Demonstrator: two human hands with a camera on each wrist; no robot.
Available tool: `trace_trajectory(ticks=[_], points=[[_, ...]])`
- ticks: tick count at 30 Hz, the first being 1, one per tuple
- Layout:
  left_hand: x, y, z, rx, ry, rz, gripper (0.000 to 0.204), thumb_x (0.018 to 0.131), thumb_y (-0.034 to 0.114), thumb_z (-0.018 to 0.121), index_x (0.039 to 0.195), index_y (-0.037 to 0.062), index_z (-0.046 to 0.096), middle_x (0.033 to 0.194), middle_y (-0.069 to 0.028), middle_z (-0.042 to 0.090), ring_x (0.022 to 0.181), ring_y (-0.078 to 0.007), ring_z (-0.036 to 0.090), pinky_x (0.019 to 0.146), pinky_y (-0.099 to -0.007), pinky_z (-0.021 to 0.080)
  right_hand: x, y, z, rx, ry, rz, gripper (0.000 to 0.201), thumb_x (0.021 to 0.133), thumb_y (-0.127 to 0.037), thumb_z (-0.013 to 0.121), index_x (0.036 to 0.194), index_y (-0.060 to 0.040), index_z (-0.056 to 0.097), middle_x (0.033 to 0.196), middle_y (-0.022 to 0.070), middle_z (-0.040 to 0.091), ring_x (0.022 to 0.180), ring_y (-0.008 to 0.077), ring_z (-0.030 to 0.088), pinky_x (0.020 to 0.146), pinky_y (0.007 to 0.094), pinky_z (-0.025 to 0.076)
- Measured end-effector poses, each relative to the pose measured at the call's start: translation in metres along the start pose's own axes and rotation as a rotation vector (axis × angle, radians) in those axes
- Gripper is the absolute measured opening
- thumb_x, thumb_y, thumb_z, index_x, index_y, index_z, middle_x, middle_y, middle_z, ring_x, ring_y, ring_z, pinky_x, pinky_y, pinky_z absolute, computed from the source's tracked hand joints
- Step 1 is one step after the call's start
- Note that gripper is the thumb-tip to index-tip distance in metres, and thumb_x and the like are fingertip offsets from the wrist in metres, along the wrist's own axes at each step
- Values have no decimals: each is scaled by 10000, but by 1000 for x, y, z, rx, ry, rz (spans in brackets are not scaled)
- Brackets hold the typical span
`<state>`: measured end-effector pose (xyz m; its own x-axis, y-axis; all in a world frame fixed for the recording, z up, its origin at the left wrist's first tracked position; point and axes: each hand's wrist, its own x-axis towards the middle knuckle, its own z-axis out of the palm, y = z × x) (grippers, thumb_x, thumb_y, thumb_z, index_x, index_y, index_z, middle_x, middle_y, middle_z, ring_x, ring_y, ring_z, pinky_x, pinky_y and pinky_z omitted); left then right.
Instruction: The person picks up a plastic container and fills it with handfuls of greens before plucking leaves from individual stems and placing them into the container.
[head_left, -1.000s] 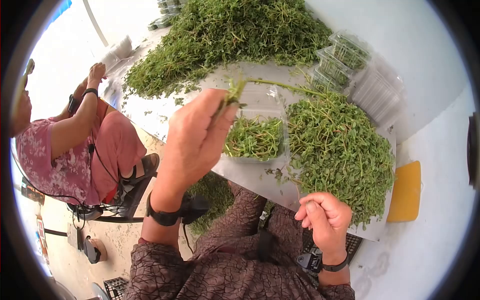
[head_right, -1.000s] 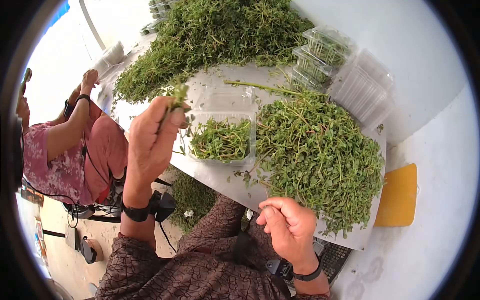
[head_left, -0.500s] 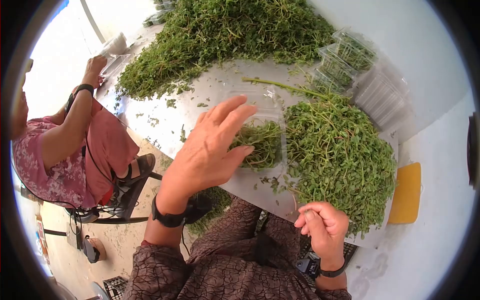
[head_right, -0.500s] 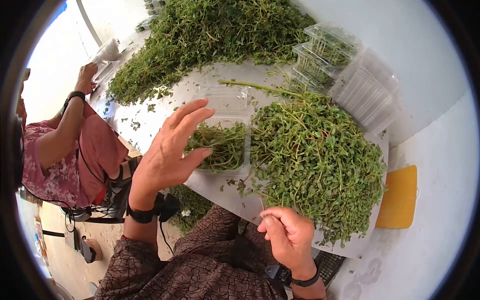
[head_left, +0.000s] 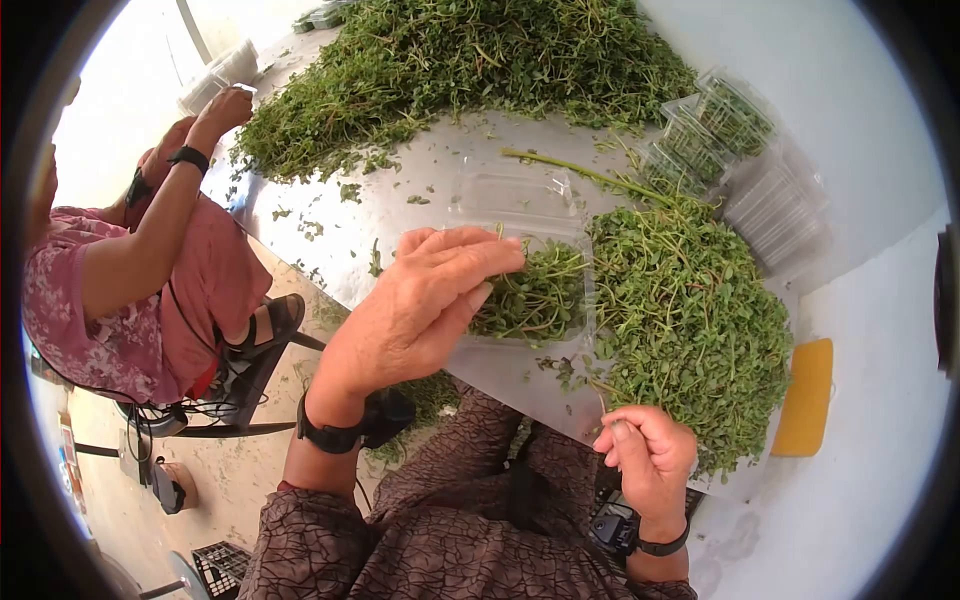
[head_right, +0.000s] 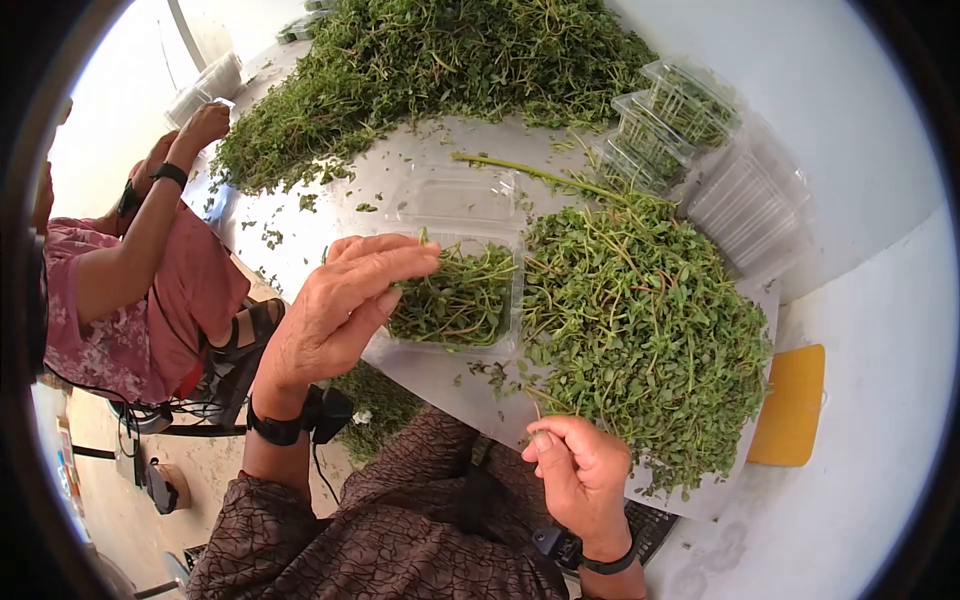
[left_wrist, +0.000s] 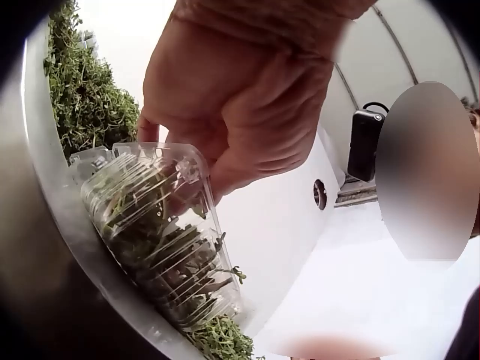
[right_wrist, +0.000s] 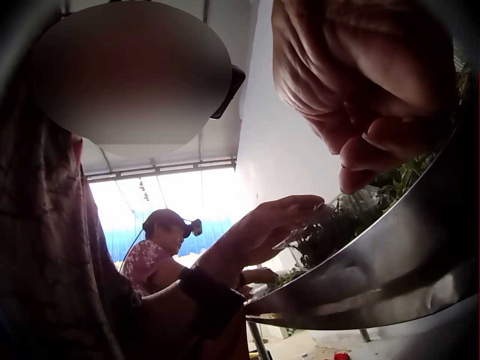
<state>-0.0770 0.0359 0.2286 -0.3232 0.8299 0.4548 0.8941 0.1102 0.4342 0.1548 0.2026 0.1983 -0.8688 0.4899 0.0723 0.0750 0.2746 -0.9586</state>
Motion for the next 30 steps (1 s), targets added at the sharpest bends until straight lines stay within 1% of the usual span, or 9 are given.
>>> trace_trajectory(ticks=[2,5,8,11,18,21,23,27,30], points=[[-2,4,2,-178,102,-114,464,797,-90,500,1236,23,602,1373,-159,555,1208,-330,565,959,-410,462,2,-4,-1,-106,5,-57,110,921,-71,595,937,15,662,698,73,678,548,107,606,516,240,476],[-4,1,2,-385,145,-116,466,799,-102,484,1235,12,601,1373,-169,553,1177,-313,585,946,-393,472,5,-10,0,-167,44,-119,74,893,-30,613,928,19,656,720,89,674,592,136,621,556,250,489],[-8,-8,3,-342,142,-26,459,801,-121,461,1219,2,606,1374,-184,546,1106,-278,626,893,-364,504,13,-13,-1,-239,58,-257,78,860,7,631,935,20,648,793,113,675,659,158,635,601,252,499],[-8,-5,-1,-487,179,-91,438,808,-124,461,1198,2,614,1353,-192,559,1053,-259,652,845,-344,526,20,-21,3,-267,79,-308,103,845,16,641,948,19,641,866,132,668,692,168,640,632,262,508],[-14,-8,-4,-301,309,-86,376,801,-121,486,1115,4,650,1243,-163,619,1016,-252,659,825,-339,531,35,-37,9,-435,81,-442,195,805,16,651,1000,18,651,999,168,682,799,277,666,718,334,539],[-21,-7,-8,-239,374,-63,317,808,-90,544,1096,-1,641,1141,-163,640,978,-314,646,808,-369,518,45,-46,11,-588,43,-563,275,825,-52,658,1093,10,653,1118,170,672,985,347,634,859,404,513],[-24,-4,-10,-110,308,-37,297,803,-24,547,1073,1,668,1177,-150,636,1062,-309,611,922,-397,482,51,-48,11,-637,-106,-620,333,883,-176,637,1168,-6,642,1192,149,655,1129,369,567,991,481,423],[-26,6,0,-47,232,41,263,833,84,580,1068,10,672,1167,-143,635,1095,-331,576,975,-442,442,64,-56,20,-670,-198,-664,378,918,-259,600,1204,-12,624,1199,135,652,1193,375,521,1052,534,336],[-28,9,12,69,142,95,324,892,269,584,1079,19,670,1188,-135,619,1108,-334,559,1021,-509,387,76,-51,25,-693,-235,-689,450,961,-333,526,1245,12,582,1200,169,642,1194,394,515,1064,558,305]])
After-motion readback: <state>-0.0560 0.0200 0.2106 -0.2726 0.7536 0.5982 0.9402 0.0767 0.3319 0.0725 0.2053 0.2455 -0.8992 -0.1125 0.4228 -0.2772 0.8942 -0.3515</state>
